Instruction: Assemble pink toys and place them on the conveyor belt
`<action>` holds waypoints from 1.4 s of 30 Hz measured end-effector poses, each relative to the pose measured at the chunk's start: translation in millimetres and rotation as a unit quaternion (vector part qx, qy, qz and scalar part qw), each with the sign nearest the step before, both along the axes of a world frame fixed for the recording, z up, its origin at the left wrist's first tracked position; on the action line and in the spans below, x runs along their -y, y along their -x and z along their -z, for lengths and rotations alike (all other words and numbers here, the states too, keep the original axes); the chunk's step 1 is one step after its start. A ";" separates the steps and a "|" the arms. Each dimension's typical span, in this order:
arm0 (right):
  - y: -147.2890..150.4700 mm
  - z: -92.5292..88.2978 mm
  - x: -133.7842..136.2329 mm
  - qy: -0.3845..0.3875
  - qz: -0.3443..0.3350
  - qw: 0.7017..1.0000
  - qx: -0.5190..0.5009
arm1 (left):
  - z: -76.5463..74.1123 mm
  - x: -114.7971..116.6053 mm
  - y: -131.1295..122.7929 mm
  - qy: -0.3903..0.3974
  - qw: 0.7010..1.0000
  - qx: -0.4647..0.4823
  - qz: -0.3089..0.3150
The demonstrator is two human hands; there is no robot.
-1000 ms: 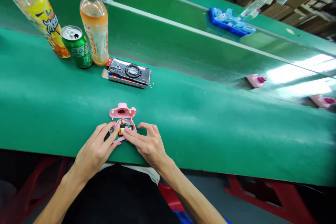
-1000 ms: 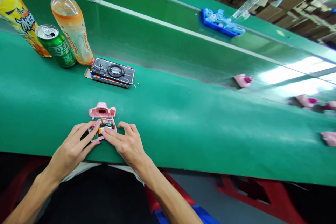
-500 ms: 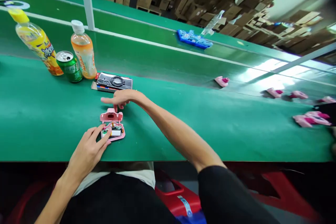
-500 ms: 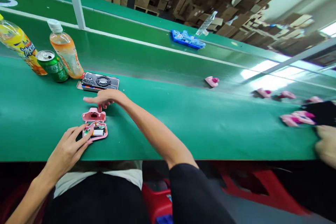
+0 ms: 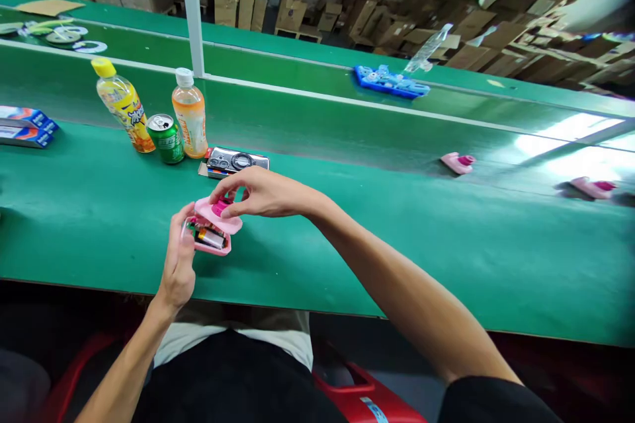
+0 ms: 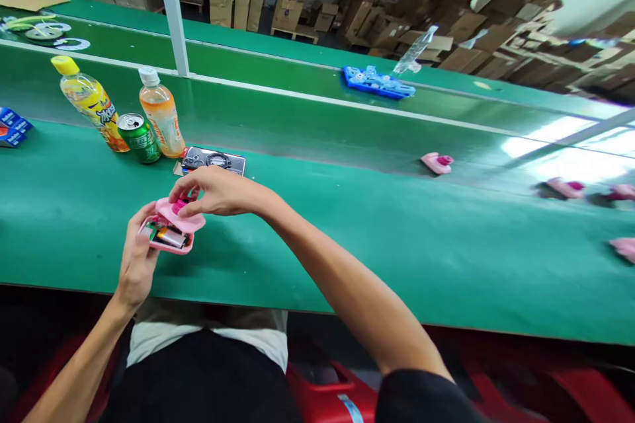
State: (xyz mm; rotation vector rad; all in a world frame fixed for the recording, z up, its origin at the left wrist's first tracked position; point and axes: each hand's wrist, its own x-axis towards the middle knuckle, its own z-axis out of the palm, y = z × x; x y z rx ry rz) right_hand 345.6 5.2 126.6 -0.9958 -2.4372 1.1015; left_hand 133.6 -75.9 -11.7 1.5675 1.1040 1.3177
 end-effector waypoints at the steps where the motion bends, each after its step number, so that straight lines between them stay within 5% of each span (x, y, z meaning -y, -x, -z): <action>1: -1.0 -3.3 2.6 -0.014 -0.009 1.000 -0.020 | -5.5 -5.6 -5.9 0.035 0.999 0.031 0.006; 8: -4.8 -23.2 -1.7 -0.027 -0.013 0.998 -0.047 | -44.4 -28.6 -37.2 0.097 0.976 0.186 0.059; 11: 0.9 -8.1 13.6 -0.098 0.124 0.981 -0.115 | -51.1 -31.8 -43.6 0.108 0.963 0.242 0.040; 14: 10.3 22.2 44.9 -0.183 0.328 0.908 -0.184 | -52.0 -33.5 -49.2 0.107 0.962 0.250 0.006; 17: 17.8 47.3 69.3 -0.185 0.426 0.871 -0.160 | -50.5 -33.9 -55.6 0.120 0.959 0.259 -0.005; 22: 28.6 58.1 69.3 -0.140 0.410 0.892 -0.131 | -49.2 -34.2 -67.9 0.132 0.941 0.311 -0.005; 30: 33.5 79.7 62.4 -0.241 0.423 0.857 -0.167 | -44.2 -45.3 -84.0 0.109 0.934 0.337 -0.041; 36: 33.8 89.6 68.1 -0.279 0.412 0.848 -0.186 | -31.2 -54.5 -78.8 0.058 0.957 0.282 -0.038; 42: 29.7 100.1 71.3 -0.158 0.439 0.798 -0.381 | -27.0 -54.8 -73.7 0.084 0.954 0.287 0.002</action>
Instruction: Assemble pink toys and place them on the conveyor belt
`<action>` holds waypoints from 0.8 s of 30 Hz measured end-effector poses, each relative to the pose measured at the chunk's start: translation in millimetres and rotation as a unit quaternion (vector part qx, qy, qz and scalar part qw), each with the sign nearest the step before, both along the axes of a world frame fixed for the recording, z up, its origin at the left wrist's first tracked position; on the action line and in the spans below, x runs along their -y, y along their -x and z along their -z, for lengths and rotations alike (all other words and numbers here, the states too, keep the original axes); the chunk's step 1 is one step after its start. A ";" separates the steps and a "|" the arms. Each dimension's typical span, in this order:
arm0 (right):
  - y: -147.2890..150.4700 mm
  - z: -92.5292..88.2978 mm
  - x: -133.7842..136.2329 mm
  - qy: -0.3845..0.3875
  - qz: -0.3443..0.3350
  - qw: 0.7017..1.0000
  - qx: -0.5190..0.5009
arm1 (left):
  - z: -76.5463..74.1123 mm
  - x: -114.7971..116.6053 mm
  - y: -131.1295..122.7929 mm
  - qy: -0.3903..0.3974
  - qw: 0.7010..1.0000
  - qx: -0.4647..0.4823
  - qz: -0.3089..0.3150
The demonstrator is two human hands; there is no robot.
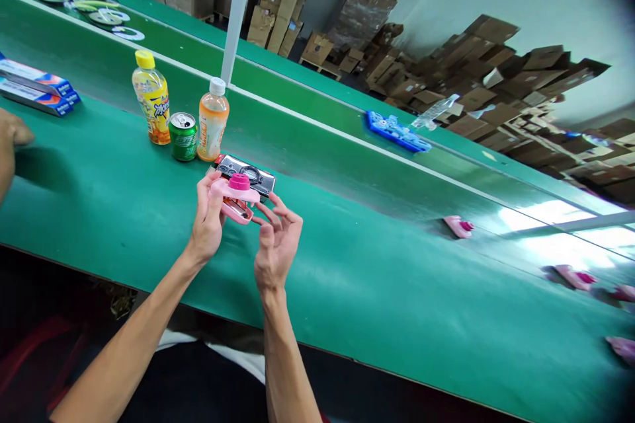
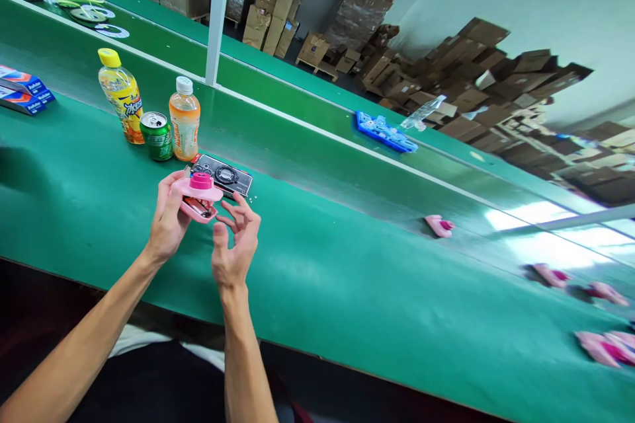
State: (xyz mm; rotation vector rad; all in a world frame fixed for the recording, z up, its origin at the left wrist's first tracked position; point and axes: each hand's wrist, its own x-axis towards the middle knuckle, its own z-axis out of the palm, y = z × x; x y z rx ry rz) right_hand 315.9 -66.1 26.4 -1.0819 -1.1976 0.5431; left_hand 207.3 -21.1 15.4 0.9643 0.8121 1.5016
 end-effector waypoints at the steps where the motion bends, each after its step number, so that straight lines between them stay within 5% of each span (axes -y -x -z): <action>1: -0.6 -0.6 -1.6 0.020 -0.015 0.999 -0.029 | 0.1 0.8 -0.1 0.000 1.000 -0.007 0.007; 7: -1.9 -5.4 -7.4 0.132 -0.066 0.988 -0.054 | 3.2 4.5 -1.9 -0.040 0.995 -0.090 -0.017; 16: -11.0 -5.2 -0.1 0.264 -0.169 0.943 -0.111 | 7.0 14.0 4.7 -0.005 0.997 -0.075 -0.007; 24: -1.0 5.3 25.8 0.283 -0.127 0.940 -0.142 | 16.2 27.5 -20.8 0.091 0.995 0.033 -0.007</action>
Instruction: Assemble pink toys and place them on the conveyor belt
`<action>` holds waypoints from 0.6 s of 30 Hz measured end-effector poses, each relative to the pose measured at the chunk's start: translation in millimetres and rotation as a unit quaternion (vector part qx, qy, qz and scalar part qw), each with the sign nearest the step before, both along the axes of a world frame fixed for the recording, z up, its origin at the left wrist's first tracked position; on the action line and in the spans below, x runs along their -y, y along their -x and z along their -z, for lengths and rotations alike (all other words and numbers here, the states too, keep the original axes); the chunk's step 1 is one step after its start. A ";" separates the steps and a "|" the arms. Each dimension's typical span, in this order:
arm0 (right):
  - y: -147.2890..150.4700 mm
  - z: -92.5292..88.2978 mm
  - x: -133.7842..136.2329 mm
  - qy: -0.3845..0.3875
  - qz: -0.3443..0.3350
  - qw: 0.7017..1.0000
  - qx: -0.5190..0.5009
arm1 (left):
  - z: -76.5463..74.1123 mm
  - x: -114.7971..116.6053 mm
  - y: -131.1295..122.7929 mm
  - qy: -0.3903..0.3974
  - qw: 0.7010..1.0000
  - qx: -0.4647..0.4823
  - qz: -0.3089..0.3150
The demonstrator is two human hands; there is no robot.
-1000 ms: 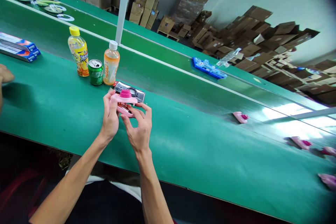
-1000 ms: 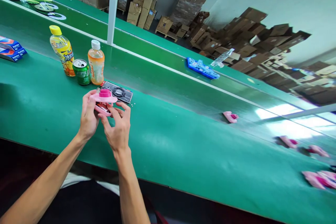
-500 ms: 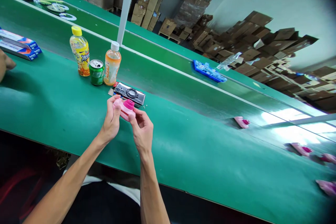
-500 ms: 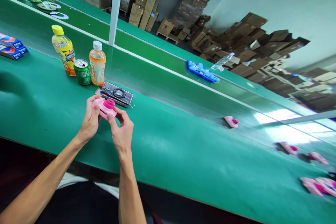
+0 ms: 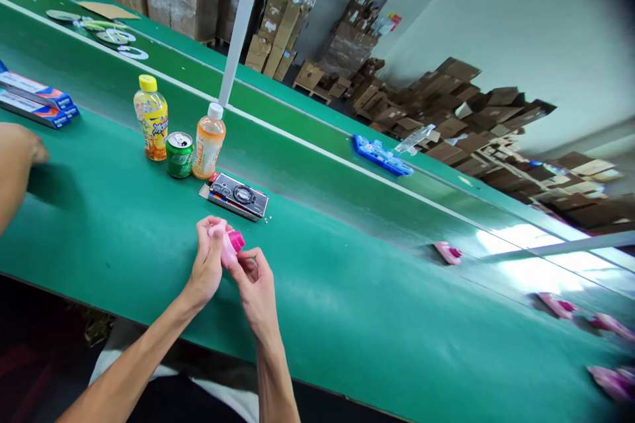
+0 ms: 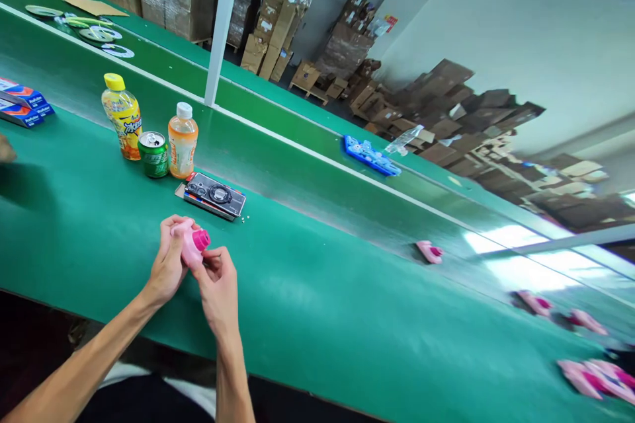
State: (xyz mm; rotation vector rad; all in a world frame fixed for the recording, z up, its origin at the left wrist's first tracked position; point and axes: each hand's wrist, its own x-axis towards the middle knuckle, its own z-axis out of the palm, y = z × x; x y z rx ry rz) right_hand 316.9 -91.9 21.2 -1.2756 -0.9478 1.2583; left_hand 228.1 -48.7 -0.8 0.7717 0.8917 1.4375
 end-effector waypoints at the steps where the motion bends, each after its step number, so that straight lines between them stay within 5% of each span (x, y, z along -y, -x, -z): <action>1: -3.3 1.8 3.4 0.002 -0.002 1.000 0.014 | 1.8 2.6 -2.5 0.009 1.000 0.004 0.006; 5: -53.7 2.3 -9.9 -0.032 0.021 0.979 0.200 | 8.7 16.1 10.2 -0.023 0.995 -0.070 0.064; 8: -120.3 -3.2 -64.3 -0.054 0.116 0.912 0.390 | 14.6 31.6 44.9 -0.051 0.961 -0.252 0.101; 13: -200.8 3.0 -171.9 -0.011 0.202 0.851 0.484 | 40.1 53.5 92.1 -0.053 0.888 -0.455 0.045; 18: -222.9 26.9 -206.3 0.002 0.212 0.815 0.539 | 64.6 50.1 90.3 -0.079 0.853 -0.516 0.020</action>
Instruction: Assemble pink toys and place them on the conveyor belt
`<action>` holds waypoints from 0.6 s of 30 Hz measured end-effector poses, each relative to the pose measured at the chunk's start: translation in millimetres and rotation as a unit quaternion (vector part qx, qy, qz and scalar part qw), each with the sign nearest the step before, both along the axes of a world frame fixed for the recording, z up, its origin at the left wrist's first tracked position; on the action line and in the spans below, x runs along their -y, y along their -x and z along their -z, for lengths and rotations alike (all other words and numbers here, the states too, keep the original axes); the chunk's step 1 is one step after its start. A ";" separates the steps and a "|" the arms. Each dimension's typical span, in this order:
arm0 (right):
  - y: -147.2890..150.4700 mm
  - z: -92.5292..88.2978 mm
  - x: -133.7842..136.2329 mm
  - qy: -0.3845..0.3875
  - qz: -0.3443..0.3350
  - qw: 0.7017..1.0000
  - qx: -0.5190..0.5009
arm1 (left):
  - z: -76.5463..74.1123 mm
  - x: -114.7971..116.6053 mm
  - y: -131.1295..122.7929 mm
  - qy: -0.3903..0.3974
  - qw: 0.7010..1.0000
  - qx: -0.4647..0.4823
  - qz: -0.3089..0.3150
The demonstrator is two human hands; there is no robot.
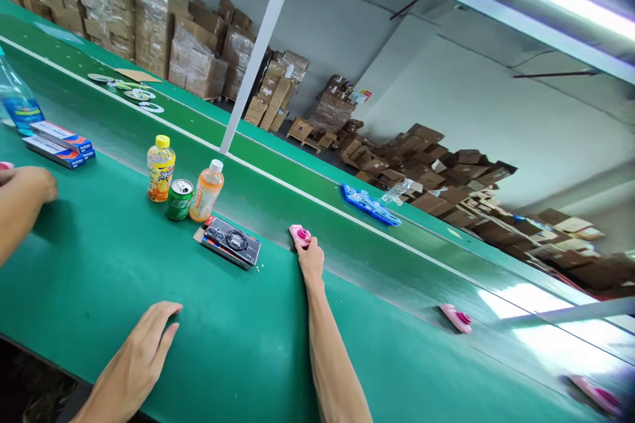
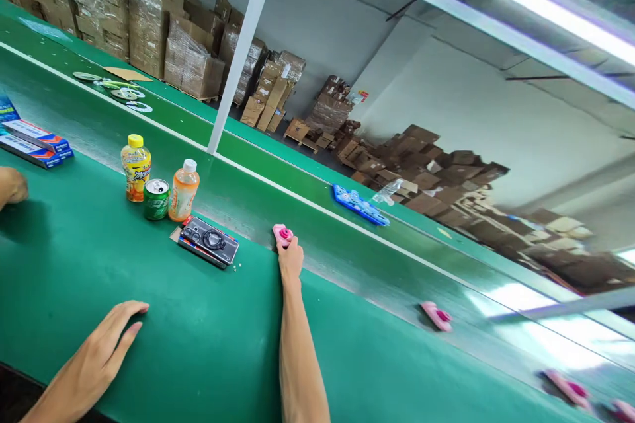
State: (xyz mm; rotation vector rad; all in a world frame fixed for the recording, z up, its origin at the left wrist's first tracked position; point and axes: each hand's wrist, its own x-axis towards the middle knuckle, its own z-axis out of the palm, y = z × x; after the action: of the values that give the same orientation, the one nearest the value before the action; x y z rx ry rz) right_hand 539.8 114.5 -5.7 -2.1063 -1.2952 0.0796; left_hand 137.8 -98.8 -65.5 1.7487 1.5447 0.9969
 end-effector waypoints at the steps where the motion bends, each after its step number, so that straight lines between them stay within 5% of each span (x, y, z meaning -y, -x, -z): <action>1: -3.0 3.0 0.2 -0.008 0.000 1.000 0.010 | 0.7 -1.8 -1.8 -0.009 1.000 -0.008 0.004; 7: -6.1 0.4 26.4 -0.117 -0.028 0.992 0.033 | -18.9 -5.7 -6.3 -0.026 0.999 -0.027 0.015; 11: 62.5 12.9 75.8 -0.150 -0.238 0.959 0.024 | -36.2 -6.2 -6.4 0.012 1.000 0.000 0.006; 14: 144.2 34.0 127.0 -0.137 -0.470 0.872 0.016 | -45.1 -6.1 -3.5 0.012 0.998 0.039 0.054; 15: 168.4 39.5 141.2 -0.116 -0.588 0.800 0.032 | -46.8 -5.7 -2.5 0.010 0.996 0.053 0.073; 17: 203.1 44.0 158.5 -0.078 -0.701 0.706 0.065 | -48.2 -4.8 -1.0 0.025 0.992 0.085 0.095; 18: 212.3 43.0 161.4 -0.059 -0.723 0.685 0.072 | -47.9 -4.5 -0.5 0.036 0.990 0.102 0.089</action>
State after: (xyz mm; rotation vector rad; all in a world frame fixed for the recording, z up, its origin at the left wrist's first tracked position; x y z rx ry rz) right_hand 327.5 -47.0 -48.7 -0.4886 -2.6226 0.4728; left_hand 138.3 -94.3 -17.6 1.6473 1.2578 0.9842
